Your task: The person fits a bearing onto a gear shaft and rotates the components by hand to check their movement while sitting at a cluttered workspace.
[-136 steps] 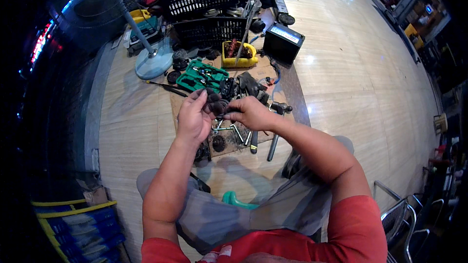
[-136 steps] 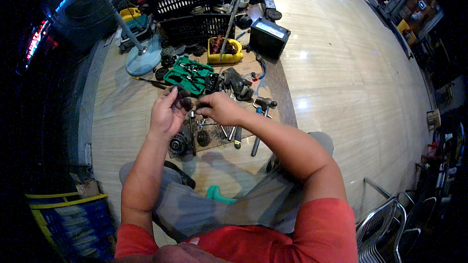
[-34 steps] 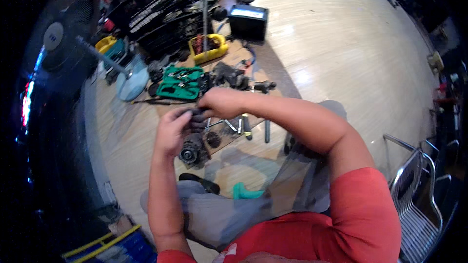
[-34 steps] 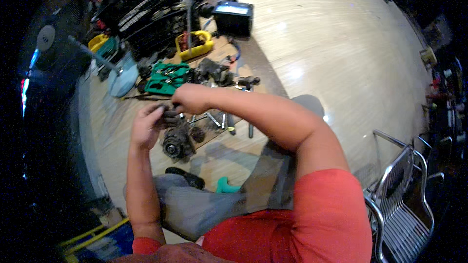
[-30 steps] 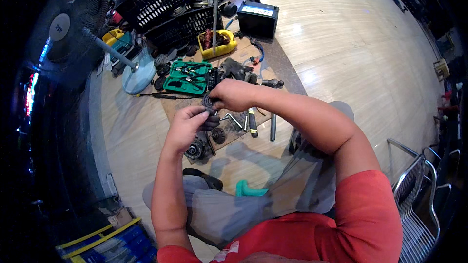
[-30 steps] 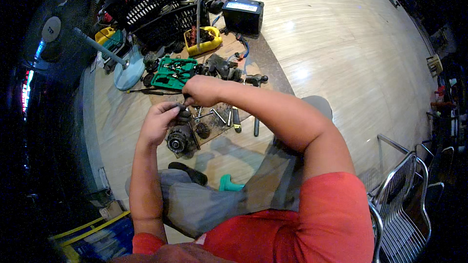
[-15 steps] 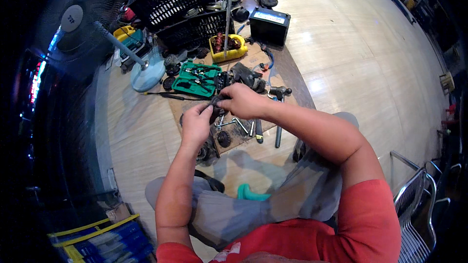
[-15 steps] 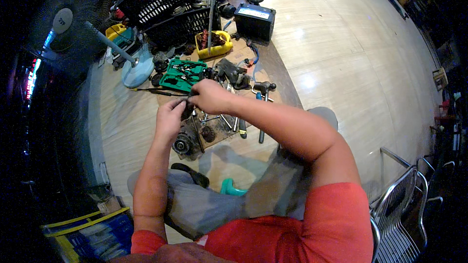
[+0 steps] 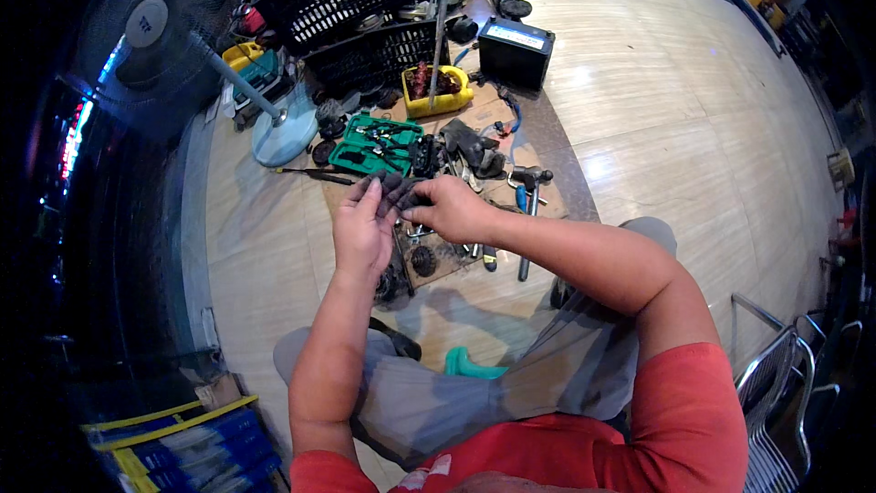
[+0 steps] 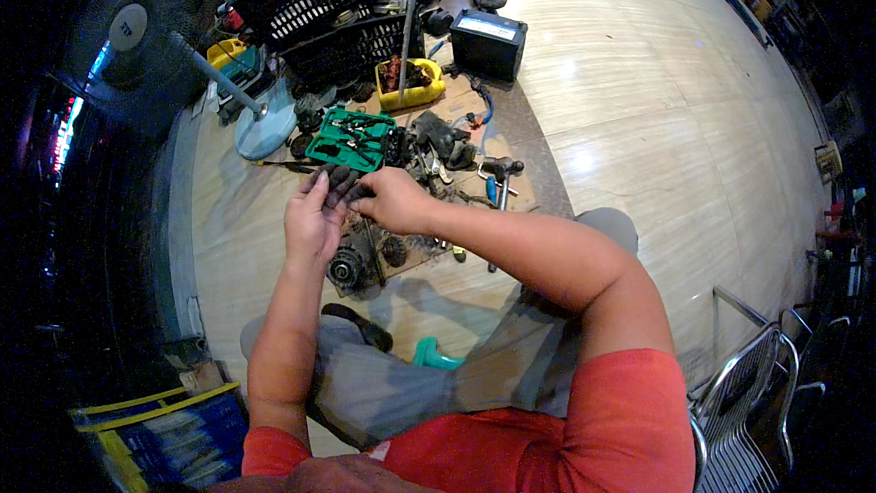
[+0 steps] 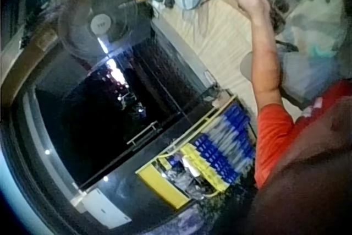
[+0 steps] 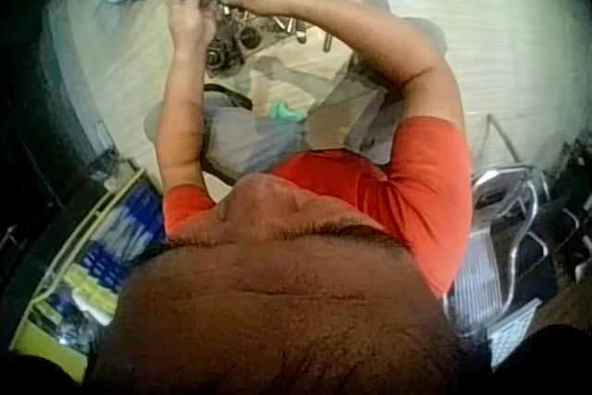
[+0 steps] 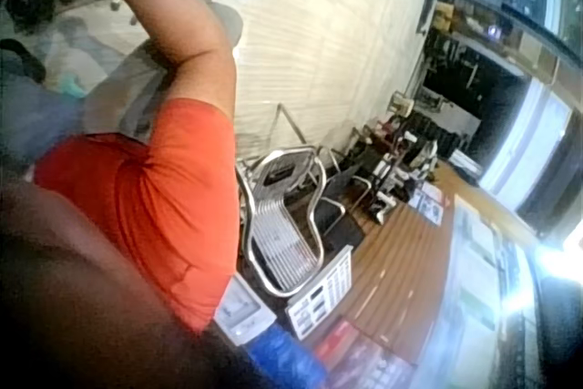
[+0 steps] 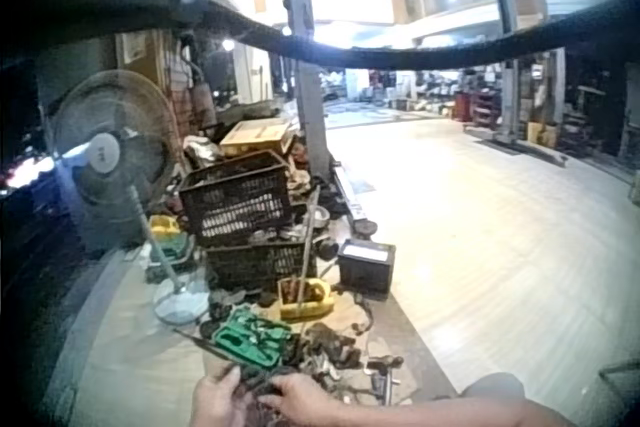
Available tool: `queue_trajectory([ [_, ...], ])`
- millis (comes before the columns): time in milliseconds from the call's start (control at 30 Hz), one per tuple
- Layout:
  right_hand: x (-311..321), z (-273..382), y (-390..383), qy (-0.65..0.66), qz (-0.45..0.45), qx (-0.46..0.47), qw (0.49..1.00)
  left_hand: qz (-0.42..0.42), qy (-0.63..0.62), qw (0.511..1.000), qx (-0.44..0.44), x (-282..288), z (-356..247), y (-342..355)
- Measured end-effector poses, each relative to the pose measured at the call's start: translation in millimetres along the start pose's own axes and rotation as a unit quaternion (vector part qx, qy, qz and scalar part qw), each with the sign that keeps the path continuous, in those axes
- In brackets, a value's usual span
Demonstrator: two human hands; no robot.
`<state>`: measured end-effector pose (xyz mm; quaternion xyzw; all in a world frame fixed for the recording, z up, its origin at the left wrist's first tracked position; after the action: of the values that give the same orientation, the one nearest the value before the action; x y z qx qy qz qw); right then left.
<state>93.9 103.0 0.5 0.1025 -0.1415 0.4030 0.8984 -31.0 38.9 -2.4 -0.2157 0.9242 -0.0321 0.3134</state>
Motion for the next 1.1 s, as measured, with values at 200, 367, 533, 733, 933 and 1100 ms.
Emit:
queue_trajectory([
  [200, -5, -9, 3, 0.008, 0.01, -0.019, 1.0, -0.01, -0.039, 0.999, -0.008, 6, -9, 0],
  [367, -7, -3, 4, 0.008, 0.003, 0.017, 1.0, -0.01, -0.053, 0.998, -0.013, 9, -10, 0],
  [533, -2, 5, 4, -0.017, 0.015, 0.05, 0.998, -0.006, -0.048, 0.998, -0.029, 9, -12, 1],
  [733, 20, 21, 4, -0.04, -0.051, 0.121, 0.99, 0.054, 0.041, 0.998, -0.02, -5, -2, -3],
  [933, 32, 30, 4, 0.054, 0.083, 0.105, 0.989, 0.082, 0.168, 0.982, 0.025, -16, 2, -8],
  [1100, 36, 24, 3, 0.059, 0.039, 0.128, 0.989, 0.101, 0.273, 0.956, 0.033, -17, -5, -12],
])
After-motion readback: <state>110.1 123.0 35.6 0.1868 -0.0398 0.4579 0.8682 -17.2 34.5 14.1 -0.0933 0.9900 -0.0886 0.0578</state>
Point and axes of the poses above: each hand's wrist, its own y-axis towards the middle knuckle, its own x-axis out of the back of the hand, z = x × y, the point moved 5 cm from there along y, towards the middle knuckle, and after that the axes turned 2 degrees about y, right-handed, at the moved point
